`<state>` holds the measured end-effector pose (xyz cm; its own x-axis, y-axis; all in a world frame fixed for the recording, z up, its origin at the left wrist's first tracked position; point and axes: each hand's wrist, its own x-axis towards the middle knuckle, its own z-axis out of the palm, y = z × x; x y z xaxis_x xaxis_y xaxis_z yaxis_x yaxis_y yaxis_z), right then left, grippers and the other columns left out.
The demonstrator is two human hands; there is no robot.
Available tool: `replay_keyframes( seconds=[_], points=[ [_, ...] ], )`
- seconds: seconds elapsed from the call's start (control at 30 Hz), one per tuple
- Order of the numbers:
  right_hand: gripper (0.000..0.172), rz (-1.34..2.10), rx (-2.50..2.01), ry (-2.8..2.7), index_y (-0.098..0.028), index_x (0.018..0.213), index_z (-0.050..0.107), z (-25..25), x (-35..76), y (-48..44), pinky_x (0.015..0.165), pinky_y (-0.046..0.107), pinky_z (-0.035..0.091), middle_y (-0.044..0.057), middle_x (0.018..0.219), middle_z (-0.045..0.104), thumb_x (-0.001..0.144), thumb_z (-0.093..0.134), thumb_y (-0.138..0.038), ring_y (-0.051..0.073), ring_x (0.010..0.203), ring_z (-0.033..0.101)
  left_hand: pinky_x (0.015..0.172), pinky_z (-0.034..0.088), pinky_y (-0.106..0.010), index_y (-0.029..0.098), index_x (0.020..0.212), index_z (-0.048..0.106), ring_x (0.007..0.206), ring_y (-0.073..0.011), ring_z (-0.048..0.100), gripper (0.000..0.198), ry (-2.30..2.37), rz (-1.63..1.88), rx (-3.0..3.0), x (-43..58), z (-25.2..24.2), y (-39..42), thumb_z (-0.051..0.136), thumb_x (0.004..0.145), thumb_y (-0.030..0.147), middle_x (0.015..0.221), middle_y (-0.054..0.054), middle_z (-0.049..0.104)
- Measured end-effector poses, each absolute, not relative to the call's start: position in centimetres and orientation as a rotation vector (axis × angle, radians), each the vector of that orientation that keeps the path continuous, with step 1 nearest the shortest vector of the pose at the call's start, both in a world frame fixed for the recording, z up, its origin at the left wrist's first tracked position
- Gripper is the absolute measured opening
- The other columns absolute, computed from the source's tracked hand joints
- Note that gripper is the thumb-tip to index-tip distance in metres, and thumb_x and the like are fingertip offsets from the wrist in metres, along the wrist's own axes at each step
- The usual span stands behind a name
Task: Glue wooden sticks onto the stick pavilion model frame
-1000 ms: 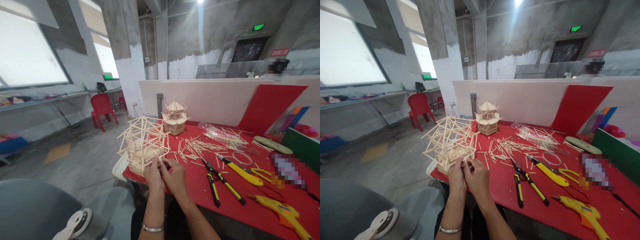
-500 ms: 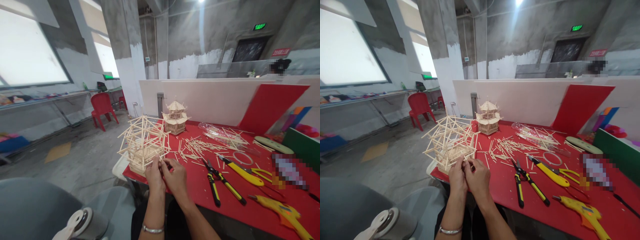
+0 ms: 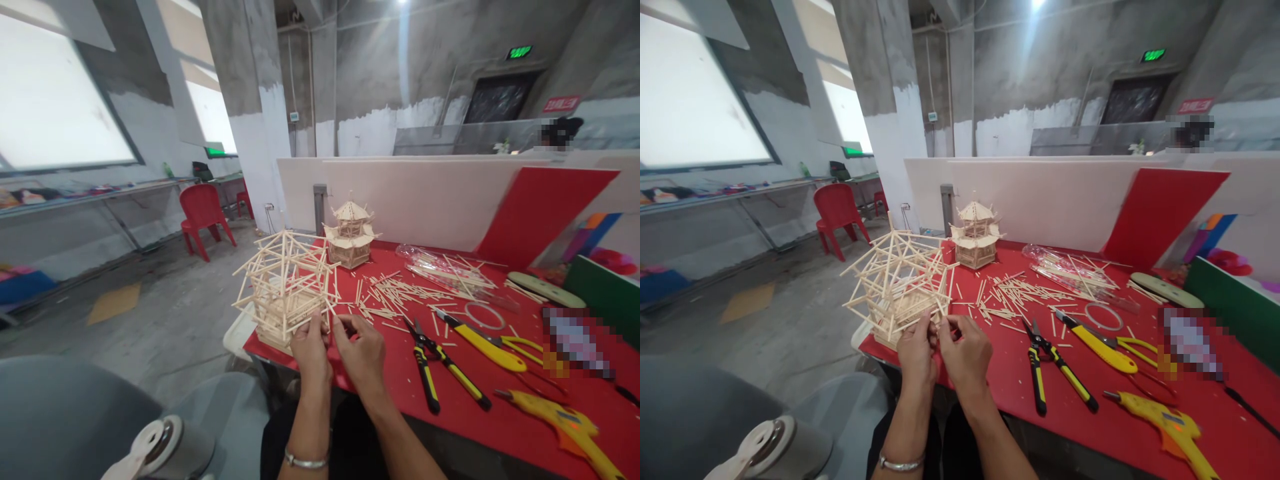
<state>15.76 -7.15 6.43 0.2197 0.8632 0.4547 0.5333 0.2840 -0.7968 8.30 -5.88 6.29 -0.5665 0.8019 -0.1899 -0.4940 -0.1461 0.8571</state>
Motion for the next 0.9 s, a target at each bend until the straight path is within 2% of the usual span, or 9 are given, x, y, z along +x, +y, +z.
replay_keyframes(
  seconds=[0.3, 0.47, 0.7, 0.9],
  points=[
    [0.019, 0.261, -1.336, -1.507, -0.022, 0.078, 0.07, 6.4, 15.4, -8.2, 0.064, 0.023, 0.041, 0.001, 0.071, 0.069, 0.087, 0.056, -0.033, 0.014, 0.064, 0.061, 0.036, 0.023, -0.018, 0.015, 0.052, 0.054, 0.036, -0.0043, 0.037, 0.037, 1.225, 1.877, 0.388, 7.0, 6.6, -7.2, 0.078, 0.061, 0.041, 0.043, 0.005, 0.049],
    [0.018, 0.186, -1.344, -1.549, -0.022, 0.078, 0.069, 6.5, 15.2, -8.5, 0.064, 0.023, 0.04, 0.0, 0.071, 0.068, 0.087, 0.057, -0.033, 0.013, 0.066, 0.061, 0.036, 0.023, -0.017, 0.013, 0.062, 0.063, 0.035, -0.0043, 0.036, 0.033, 1.161, 1.756, 0.385, 7.6, 6.1, -7.8, 0.076, 0.065, 0.044, 0.043, 0.007, 0.047],
    [0.019, 0.143, -1.365, -1.574, -0.022, 0.077, 0.068, 6.8, 15.3, -8.6, 0.063, 0.024, 0.039, 0.0, 0.071, 0.068, 0.088, 0.056, -0.032, 0.014, 0.064, 0.06, 0.053, 0.048, -0.022, 0.013, 0.062, 0.066, 0.049, -0.0084, 0.052, 0.022, 0.944, 1.767, 0.31, 8.9, 7.0, -8.0, 0.08, 0.06, 0.03, 0.055, 0.004, 0.059],
    [0.019, 0.113, -1.362, -1.583, -0.022, 0.079, 0.069, 6.9, 15.3, -8.5, 0.063, 0.025, 0.039, 0.0, 0.071, 0.068, 0.088, 0.056, -0.033, 0.014, 0.065, 0.061, 0.06, 0.053, -0.026, 0.013, 0.063, 0.069, 0.056, -0.0128, 0.061, 0.02, 0.908, 1.727, 0.289, 9.1, 7.9, -8.1, 0.081, 0.058, 0.028, 0.06, 0.0, 0.066]
  ],
)
